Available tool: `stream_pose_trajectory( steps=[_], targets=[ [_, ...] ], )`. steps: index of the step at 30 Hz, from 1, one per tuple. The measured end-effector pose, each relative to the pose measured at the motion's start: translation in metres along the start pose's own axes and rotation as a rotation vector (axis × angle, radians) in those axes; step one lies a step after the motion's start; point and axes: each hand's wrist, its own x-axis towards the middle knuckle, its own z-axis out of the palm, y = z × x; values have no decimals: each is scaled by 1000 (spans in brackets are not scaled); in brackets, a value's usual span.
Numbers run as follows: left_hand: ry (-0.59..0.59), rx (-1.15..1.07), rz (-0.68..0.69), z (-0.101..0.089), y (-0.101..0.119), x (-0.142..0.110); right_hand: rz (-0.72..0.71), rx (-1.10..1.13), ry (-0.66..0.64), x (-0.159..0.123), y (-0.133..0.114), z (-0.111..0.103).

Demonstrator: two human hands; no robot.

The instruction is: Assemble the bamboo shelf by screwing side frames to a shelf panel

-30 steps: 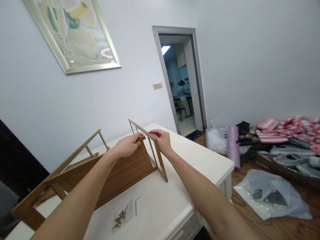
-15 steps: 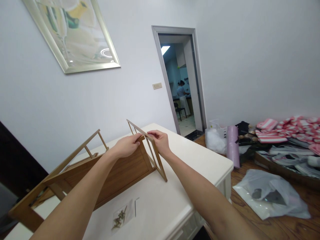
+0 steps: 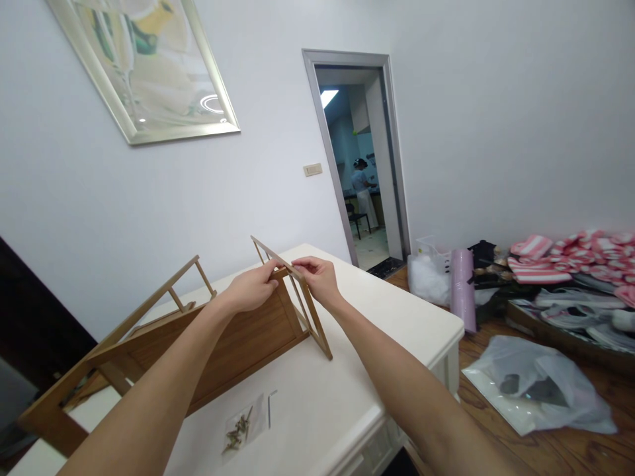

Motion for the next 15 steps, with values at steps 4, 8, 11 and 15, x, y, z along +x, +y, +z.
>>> stream_pose_trajectory(
  steps=[4,8,11,15],
  targets=[
    [6,-21,5,-1,1,-2,70,88,3,0,-3,0],
    [8,-28,-5,-1,1,-3,117,112,-22,1,-4,-2],
    [8,-26,-4,-1,0,-2,126,110,-51,2,-4,-3],
    [15,-13,-9,0,0,-2,133,98,-93,3,-1,-3]
  ],
)
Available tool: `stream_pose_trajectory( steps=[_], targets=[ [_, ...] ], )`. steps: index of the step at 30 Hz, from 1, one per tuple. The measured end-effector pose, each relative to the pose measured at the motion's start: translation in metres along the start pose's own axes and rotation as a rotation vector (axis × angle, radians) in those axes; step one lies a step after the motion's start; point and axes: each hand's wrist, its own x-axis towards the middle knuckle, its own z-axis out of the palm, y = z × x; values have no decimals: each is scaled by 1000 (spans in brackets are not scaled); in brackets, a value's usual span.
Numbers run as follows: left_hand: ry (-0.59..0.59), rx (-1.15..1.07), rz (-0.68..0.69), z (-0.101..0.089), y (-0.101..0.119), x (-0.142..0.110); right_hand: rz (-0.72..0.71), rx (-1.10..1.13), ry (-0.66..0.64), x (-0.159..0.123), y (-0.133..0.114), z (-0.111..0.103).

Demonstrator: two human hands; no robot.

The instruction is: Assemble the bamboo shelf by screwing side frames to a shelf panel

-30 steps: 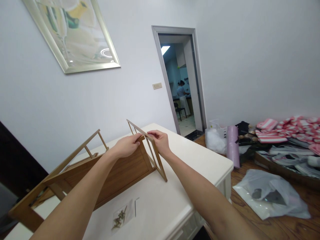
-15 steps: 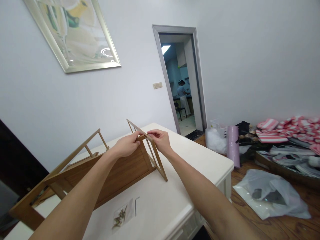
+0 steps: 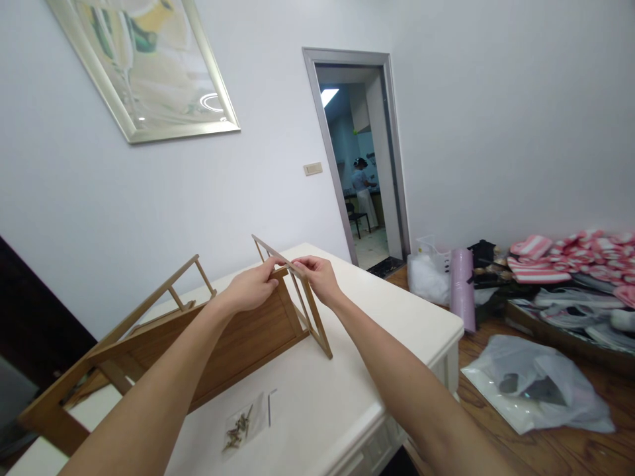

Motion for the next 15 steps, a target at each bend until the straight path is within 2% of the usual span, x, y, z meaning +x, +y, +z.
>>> stream_pose_trajectory(
  steps=[9,15],
  targets=[
    [2,25,2,1,-1,1,-47,-80,-65,1,5,2],
    [-11,38,-2,0,1,0,-47,-218,-69,1,11,1]
  ],
)
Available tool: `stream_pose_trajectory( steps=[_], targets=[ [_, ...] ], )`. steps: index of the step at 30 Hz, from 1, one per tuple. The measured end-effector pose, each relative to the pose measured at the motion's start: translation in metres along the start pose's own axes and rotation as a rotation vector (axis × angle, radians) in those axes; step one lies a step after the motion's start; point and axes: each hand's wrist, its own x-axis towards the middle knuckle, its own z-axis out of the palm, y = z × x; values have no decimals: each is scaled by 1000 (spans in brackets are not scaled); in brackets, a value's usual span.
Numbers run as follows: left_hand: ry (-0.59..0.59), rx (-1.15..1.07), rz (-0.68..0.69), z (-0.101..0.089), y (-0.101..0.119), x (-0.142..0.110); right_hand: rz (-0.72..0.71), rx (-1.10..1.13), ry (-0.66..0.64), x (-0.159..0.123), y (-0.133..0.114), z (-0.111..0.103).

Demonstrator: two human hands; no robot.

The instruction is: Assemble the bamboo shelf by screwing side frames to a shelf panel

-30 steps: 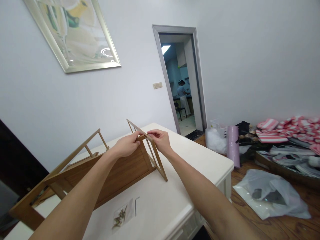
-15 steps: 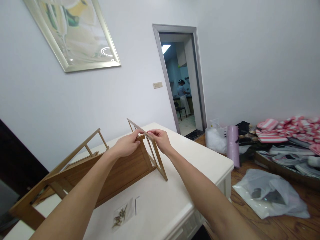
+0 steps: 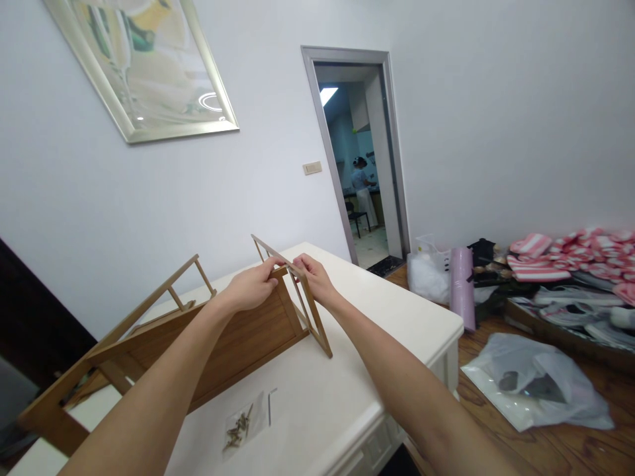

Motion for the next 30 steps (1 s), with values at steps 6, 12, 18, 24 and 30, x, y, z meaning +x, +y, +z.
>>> stream_pose_trajectory(
  steps=[6,12,18,24,30],
  targets=[
    [-3,-5,6,-2,2,-2,4,37,112,0,0,-2],
    [13,-14,-6,1,-1,1,-32,68,51,-3,-1,3],
    [6,-16,-6,0,1,0,-15,113,49,-8,-5,6],
    [13,-32,14,1,-2,1,34,208,102,-9,-8,6],
    [15,-51,28,3,-7,3,125,393,143,-7,-7,6]
  ],
)
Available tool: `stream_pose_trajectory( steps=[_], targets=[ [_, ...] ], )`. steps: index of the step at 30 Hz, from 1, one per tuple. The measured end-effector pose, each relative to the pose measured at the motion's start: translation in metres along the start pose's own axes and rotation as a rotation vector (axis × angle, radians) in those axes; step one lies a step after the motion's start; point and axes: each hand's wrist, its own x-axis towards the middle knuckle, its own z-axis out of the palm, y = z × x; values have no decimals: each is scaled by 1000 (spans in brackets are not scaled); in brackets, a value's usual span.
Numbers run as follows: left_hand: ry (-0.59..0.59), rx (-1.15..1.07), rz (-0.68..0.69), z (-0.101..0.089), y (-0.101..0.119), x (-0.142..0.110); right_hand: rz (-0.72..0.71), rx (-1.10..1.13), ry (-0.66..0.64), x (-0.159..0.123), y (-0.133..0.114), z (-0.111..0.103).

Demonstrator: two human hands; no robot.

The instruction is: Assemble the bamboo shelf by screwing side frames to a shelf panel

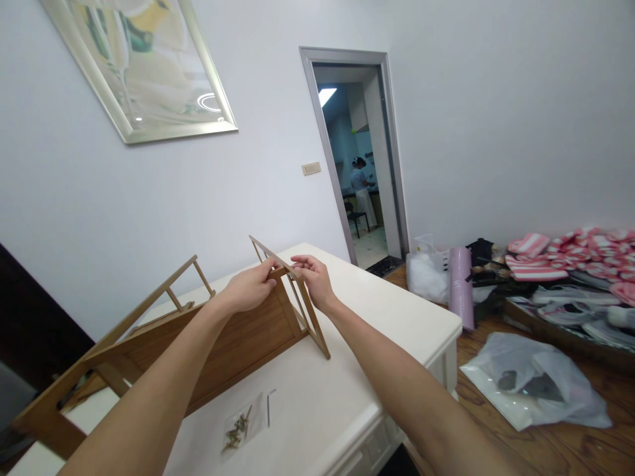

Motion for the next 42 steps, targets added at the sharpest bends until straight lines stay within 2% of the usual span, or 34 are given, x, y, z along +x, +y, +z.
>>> stream_pose_trajectory(
  steps=[3,17,33,42],
  targets=[
    [7,-5,10,0,0,0,19,33,0,1,1,0],
    [-2,14,-14,-4,8,-5,-68,-172,-8,5,1,-6],
    [-6,29,-27,-5,12,-9,-250,-392,-66,7,-7,-9],
    [-3,14,-14,-4,7,-7,-286,-471,-56,2,-13,-7]
  ],
)
